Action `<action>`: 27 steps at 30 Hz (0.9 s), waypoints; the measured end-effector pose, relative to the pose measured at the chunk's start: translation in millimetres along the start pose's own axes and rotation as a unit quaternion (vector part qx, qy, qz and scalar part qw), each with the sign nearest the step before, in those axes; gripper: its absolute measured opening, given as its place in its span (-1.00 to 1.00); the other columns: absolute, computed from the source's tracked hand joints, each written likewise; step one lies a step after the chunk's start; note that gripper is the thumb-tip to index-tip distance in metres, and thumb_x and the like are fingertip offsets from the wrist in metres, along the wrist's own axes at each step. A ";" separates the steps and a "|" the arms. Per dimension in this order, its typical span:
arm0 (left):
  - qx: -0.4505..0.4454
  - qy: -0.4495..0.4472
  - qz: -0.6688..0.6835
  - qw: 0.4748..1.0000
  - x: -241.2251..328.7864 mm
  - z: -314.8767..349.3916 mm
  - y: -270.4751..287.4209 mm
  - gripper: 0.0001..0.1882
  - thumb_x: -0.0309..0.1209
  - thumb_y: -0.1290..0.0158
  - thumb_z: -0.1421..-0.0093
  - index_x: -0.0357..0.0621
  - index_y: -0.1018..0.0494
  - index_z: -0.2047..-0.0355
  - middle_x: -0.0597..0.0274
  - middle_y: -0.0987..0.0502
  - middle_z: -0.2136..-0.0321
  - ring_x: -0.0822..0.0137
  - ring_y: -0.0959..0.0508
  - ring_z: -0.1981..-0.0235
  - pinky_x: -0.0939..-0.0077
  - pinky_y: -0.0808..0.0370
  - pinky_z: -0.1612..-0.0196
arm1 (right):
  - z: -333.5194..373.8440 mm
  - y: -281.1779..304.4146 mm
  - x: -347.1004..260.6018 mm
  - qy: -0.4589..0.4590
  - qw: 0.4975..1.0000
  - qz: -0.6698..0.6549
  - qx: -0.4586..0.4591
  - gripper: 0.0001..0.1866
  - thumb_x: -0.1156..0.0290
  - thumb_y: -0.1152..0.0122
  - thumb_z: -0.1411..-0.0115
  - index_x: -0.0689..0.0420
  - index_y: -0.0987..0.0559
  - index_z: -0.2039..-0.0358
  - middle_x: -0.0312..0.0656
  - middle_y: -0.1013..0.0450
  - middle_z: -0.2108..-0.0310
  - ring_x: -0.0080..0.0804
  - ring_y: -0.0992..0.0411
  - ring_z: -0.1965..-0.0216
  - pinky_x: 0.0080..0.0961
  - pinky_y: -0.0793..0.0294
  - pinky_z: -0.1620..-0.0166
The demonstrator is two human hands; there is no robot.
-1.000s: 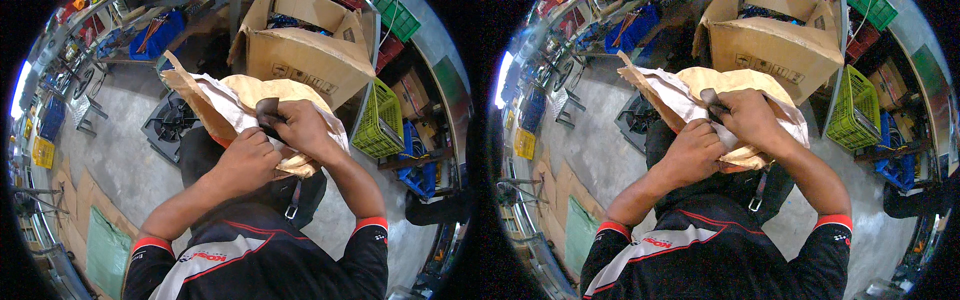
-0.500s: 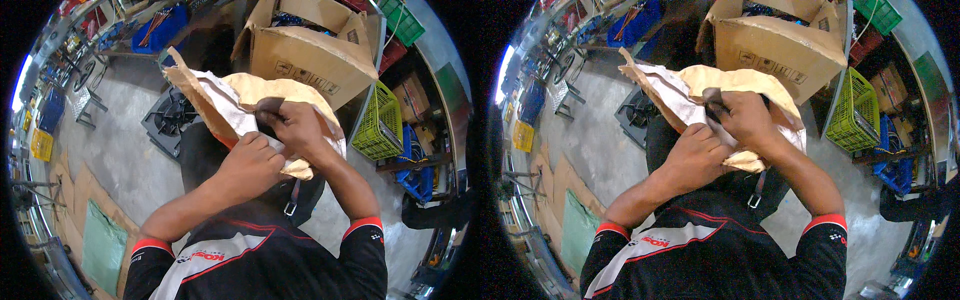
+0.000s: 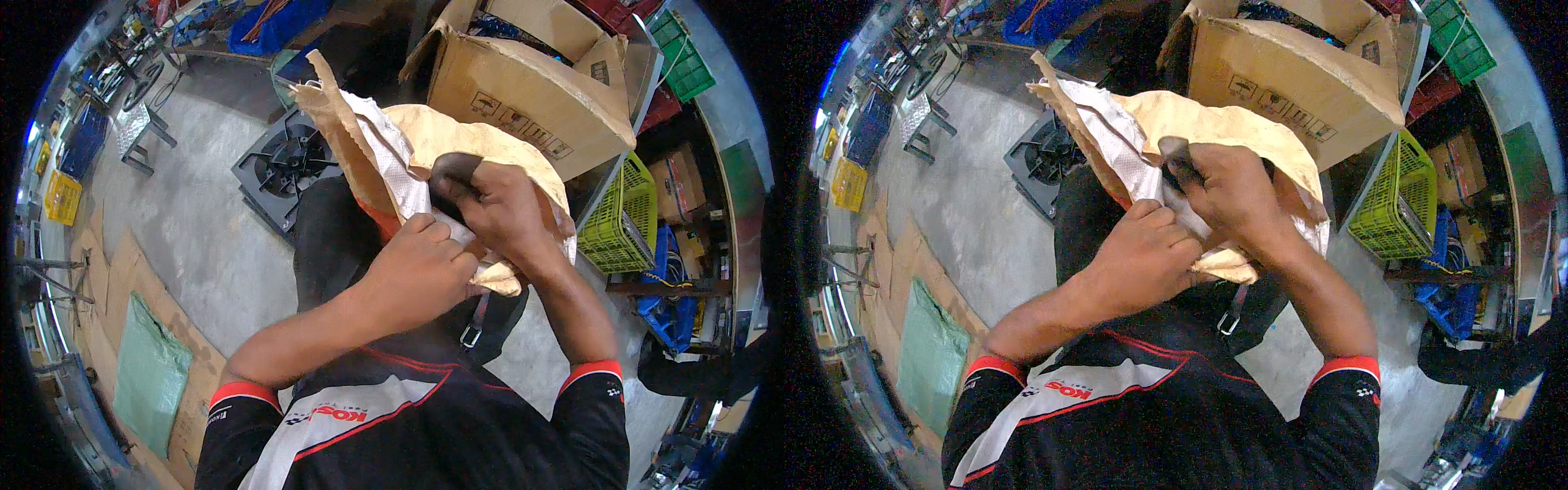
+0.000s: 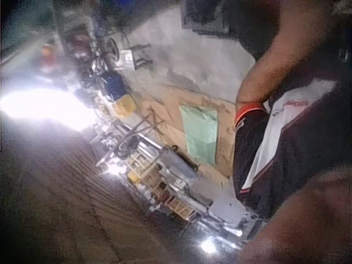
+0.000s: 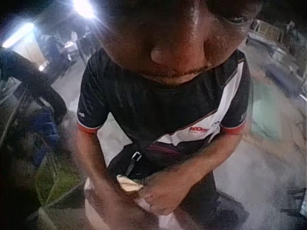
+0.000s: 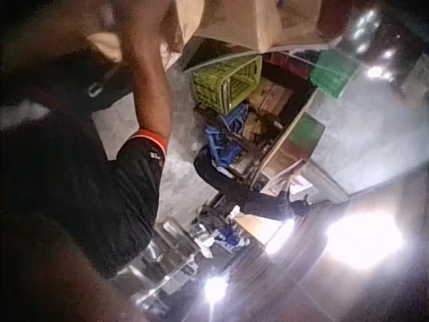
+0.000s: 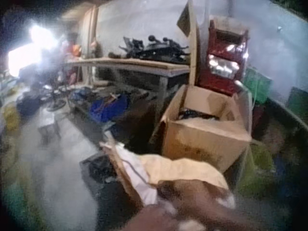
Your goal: The person opens a large woven sack and removes several black plastic parts, placing them on a wooden workbench. The person continues to reach into the sack and place additional parts on the bench.
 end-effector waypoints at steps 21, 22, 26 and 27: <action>0.027 -0.012 -0.024 0.999 8.4 -1.5 -1.2 -0.70 -0.14 -0.31 0.10 -0.05 -0.53 0.49 0.27 -0.53 0.46 0.23 -0.50 0.24 0.26 -0.37 0.10 | 1.8 -2.1 -0.4 0.113 0.993 0.018 0.024 -0.79 0.48 -0.28 -0.14 0.12 -0.64 0.18 -0.02 -0.56 0.40 -0.11 -0.53 0.40 -0.34 -0.50 0.30; 0.022 -0.011 -0.027 0.999 10.3 -2.0 0.0 -0.69 -0.13 -0.31 0.09 -0.05 -0.53 0.49 0.27 -0.53 0.47 0.23 -0.50 0.25 0.26 -0.37 0.11 | 1.5 -0.4 -1.9 0.086 0.996 0.020 0.028 -0.84 0.47 -0.27 -0.19 0.15 -0.65 0.21 -0.02 -0.55 0.44 -0.16 -0.52 0.46 -0.35 -0.49 0.33; 0.022 -0.006 -0.023 0.999 11.9 2.0 -0.1 -0.69 -0.12 -0.31 0.10 -0.04 -0.53 0.49 0.28 -0.52 0.49 0.24 -0.49 0.28 0.28 -0.36 0.13 | 6.0 -7.9 -0.1 0.085 0.995 -0.034 0.043 -0.84 0.39 -0.28 -0.21 0.14 -0.66 0.22 0.01 -0.55 0.44 -0.18 -0.51 0.48 -0.39 -0.48 0.34; 0.030 -0.009 -0.023 0.999 11.8 2.9 -1.3 -0.69 -0.12 -0.31 0.10 -0.04 -0.53 0.49 0.28 -0.52 0.50 0.24 -0.49 0.28 0.28 -0.36 0.14 | 3.6 -11.3 -1.1 0.093 0.995 -0.022 0.040 -0.85 0.40 -0.29 -0.20 0.14 -0.67 0.23 0.01 -0.56 0.43 -0.18 -0.52 0.47 -0.40 -0.49 0.33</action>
Point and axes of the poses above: each hand's wrist, its own z-axis away from the middle knuckle, its own y-axis out of the back of the hand, x = y × z, the point moved 1 cm from there along -z, towards the middle knuckle
